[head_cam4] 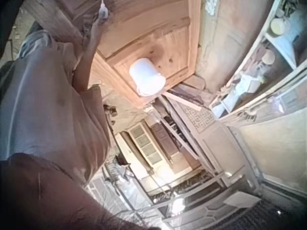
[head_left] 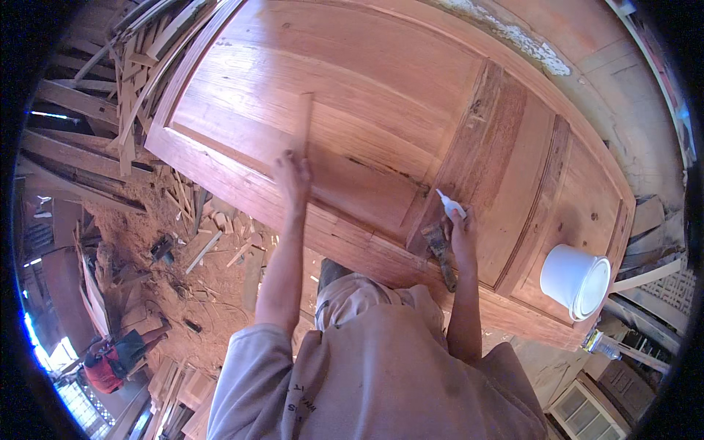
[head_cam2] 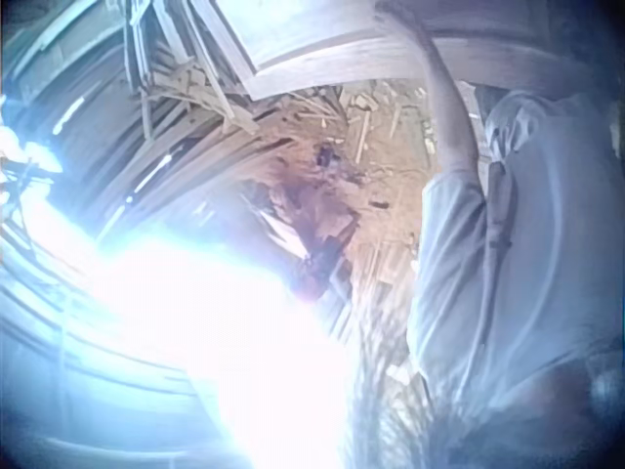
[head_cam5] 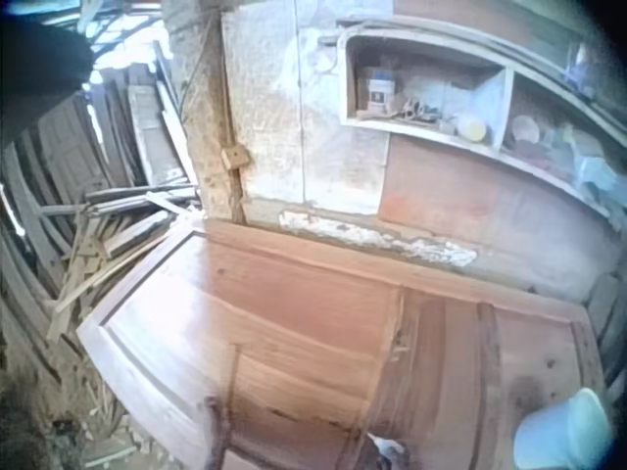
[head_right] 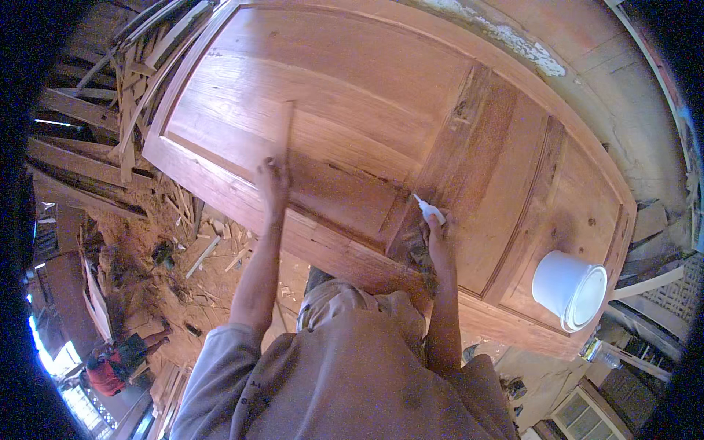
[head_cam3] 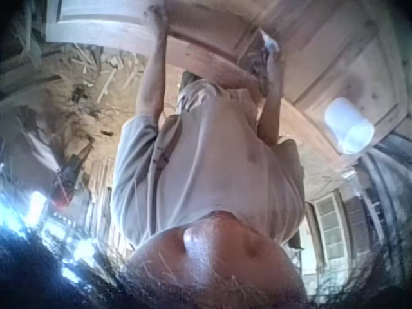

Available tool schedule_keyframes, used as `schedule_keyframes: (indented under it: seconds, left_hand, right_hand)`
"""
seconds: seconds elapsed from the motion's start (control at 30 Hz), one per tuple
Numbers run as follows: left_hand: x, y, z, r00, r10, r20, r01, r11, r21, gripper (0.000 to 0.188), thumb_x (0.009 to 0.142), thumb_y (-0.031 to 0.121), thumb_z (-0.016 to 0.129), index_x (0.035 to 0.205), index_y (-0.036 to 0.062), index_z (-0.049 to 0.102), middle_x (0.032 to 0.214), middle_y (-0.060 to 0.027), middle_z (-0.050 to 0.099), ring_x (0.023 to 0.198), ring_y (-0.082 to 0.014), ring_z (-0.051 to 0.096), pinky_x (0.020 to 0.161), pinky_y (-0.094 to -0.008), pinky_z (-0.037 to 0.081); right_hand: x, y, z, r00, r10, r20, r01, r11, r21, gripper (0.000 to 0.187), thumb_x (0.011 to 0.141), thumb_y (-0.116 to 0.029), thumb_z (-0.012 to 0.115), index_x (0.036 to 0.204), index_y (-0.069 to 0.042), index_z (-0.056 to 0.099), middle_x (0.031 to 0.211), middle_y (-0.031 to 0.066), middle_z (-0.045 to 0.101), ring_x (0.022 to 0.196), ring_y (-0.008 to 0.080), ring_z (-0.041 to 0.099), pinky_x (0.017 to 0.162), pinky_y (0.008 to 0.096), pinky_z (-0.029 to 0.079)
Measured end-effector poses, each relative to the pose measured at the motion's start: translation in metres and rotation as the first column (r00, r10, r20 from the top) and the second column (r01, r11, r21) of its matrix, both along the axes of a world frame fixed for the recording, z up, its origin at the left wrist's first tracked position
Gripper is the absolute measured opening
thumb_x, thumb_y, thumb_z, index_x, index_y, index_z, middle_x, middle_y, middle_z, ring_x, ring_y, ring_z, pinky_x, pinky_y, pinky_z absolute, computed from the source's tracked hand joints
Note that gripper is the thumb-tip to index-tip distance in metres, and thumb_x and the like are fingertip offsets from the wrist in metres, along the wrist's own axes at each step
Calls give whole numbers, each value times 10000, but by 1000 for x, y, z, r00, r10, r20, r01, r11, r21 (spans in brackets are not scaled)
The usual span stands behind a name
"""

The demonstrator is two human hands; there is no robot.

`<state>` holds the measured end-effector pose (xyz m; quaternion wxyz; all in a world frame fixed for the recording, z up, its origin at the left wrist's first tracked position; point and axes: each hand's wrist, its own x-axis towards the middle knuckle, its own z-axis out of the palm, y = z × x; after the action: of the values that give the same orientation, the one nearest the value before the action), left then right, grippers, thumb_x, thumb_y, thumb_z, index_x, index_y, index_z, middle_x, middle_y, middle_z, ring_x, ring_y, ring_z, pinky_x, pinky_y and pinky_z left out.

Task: The person applies glue into a crack on a wooden door panel and then uses a brush to spread a liquid across the surface of the wood.

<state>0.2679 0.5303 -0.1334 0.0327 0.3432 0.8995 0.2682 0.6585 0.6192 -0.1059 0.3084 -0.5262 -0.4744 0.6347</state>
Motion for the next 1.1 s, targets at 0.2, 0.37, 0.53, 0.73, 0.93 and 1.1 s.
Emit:
schedule_keyframes:
  seconds: [0.2, 0.37, 0.53, 0.73, 0.93, 1.1]
  left_hand:
    - [-59, -58, 16, 986, 163, -40, -159, 983, 92, 390, 911, 221, 653, 1163, -56, 544, 1059, -261, 585, 978, -406, 572, 880, -491, 452]
    - [-44, -105, 17, 899, 419, -130, -387, 897, 215, 364, 947, 266, 626, 1085, -68, 579, 980, -230, 620, 933, -370, 593, 854, -453, 478]
    - [-29, -120, 0, 912, 406, -58, -401, 912, 87, 350, 924, 242, 659, 1104, -46, 577, 1088, -226, 573, 1000, -360, 595, 854, -433, 498]
    - [-21, -108, -19, 856, 491, -161, -461, 867, 190, 393, 902, 288, 668, 1133, -19, 585, 1110, -222, 570, 1092, -385, 529, 950, -478, 435]
    - [-18, -108, -20, 853, 472, -222, -452, 881, 139, 415, 898, 336, 657, 1139, 5, 590, 1131, -207, 568, 1131, -378, 497, 975, -496, 403]
    - [-21, -110, -25, 845, 488, -217, -462, 872, 162, 419, 899, 342, 649, 1141, 5, 589, 1139, -207, 560, 1134, -379, 494, 976, -503, 400]
  right_hand:
    - [-21, 15, -20, 948, 78, 308, -187, 921, 341, 262, 1021, -272, 561, 1112, -27, 536, 837, 56, 614, 673, 89, 535, 583, 247, 443]
    - [-42, 27, -19, 890, 54, 453, -281, 847, 451, 281, 1010, -268, 575, 1097, -2, 548, 855, 71, 604, 746, 136, 545, 665, 305, 460]
    - [-43, 31, -17, 892, 60, 448, -274, 861, 428, 269, 1005, -260, 579, 1062, 3, 560, 853, 83, 602, 756, 151, 540, 682, 320, 458]
    - [-42, 33, -9, 872, 114, 475, -319, 869, 377, 262, 1006, -258, 572, 1031, 3, 574, 860, 91, 607, 781, 163, 545, 709, 328, 458]
    - [-44, 34, -7, 866, 135, 481, -335, 871, 359, 271, 1009, -264, 564, 1044, 4, 568, 888, 110, 608, 805, 179, 551, 730, 342, 461]
    - [-41, 35, -17, 878, 135, 458, -326, 870, 369, 277, 1011, -269, 560, 1056, 4, 552, 897, 115, 596, 815, 187, 552, 736, 349, 463]
